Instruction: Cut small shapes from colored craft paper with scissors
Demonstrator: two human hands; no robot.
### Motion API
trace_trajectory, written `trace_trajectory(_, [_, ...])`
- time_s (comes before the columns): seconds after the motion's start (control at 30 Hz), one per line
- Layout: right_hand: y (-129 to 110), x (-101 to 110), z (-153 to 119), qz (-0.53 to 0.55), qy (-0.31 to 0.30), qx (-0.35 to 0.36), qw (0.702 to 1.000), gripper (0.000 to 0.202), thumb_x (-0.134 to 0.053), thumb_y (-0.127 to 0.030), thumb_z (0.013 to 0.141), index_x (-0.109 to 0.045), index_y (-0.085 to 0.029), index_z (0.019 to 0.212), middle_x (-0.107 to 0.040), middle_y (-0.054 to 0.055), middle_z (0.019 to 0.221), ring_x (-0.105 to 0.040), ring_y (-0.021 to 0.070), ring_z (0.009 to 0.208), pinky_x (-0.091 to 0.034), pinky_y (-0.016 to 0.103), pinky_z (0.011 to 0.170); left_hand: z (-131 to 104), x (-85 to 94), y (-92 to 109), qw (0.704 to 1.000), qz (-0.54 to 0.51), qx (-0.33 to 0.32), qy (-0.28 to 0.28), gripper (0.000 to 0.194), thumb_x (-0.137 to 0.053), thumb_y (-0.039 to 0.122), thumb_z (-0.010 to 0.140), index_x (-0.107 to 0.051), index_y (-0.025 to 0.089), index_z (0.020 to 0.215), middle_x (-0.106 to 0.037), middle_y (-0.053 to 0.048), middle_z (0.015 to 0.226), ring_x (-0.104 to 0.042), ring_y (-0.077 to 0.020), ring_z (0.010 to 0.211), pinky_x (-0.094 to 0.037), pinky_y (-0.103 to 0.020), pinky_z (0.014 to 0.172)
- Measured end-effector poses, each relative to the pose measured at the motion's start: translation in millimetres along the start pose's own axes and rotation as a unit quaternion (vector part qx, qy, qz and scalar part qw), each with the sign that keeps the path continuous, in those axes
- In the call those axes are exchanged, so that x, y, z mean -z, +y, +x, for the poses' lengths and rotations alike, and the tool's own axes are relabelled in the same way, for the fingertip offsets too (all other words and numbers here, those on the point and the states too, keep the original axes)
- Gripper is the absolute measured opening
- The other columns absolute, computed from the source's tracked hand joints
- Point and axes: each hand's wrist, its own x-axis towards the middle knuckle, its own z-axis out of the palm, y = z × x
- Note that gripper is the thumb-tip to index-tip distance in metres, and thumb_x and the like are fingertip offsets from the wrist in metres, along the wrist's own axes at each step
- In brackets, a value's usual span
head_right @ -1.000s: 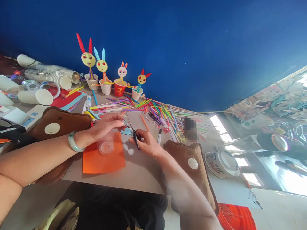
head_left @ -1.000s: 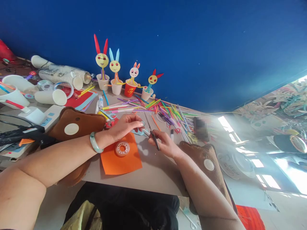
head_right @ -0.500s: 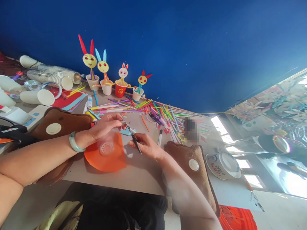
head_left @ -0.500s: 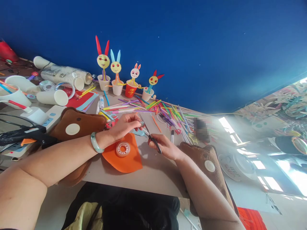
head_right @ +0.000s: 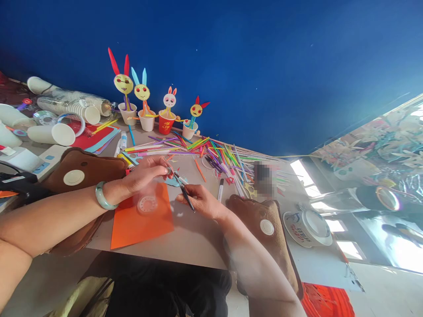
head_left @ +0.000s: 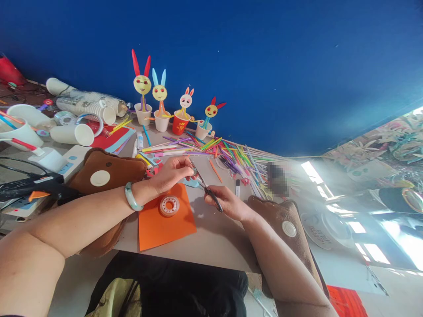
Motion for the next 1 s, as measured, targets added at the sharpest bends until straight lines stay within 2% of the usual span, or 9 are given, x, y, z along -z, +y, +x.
trace_trajectory(0.47, [1.4, 1.2, -0.7, 0.032, -0.024, -0.002, 0.999, 0.059, -0.061, -0.073, 0.077, -0.044, -0.018, 0.067, -0.034, -0.006, 0.062, -0.028, 0.0081, 0.058, -0.023, 0.024, 0.052, 0.9, 0.6, -4.3, 1.000, -0.010, -0.005, 0.004, 0.010, -0.064, 0.027, 0.075, -0.061, 0.017, 0.073, -0.063, 0.000, 0.072, -0.060, -0.0152, 0.070, -0.046, -0.029, 0.067])
trace_trajectory(1.0, [4.0, 6.5, 1.2, 0.019, -0.024, 0.014, 0.999, 0.059, -0.063, -0.074, 0.075, -0.044, -0.018, 0.066, -0.034, -0.006, 0.061, -0.029, 0.0085, 0.059, -0.023, 0.025, 0.052, 0.7, 0.1, -2.5, 1.000, -0.030, -0.005, -0.008, 0.012, -0.065, 0.029, 0.076, -0.063, 0.017, 0.075, -0.066, -0.002, 0.074, -0.060, -0.0147, 0.071, -0.047, -0.028, 0.068])
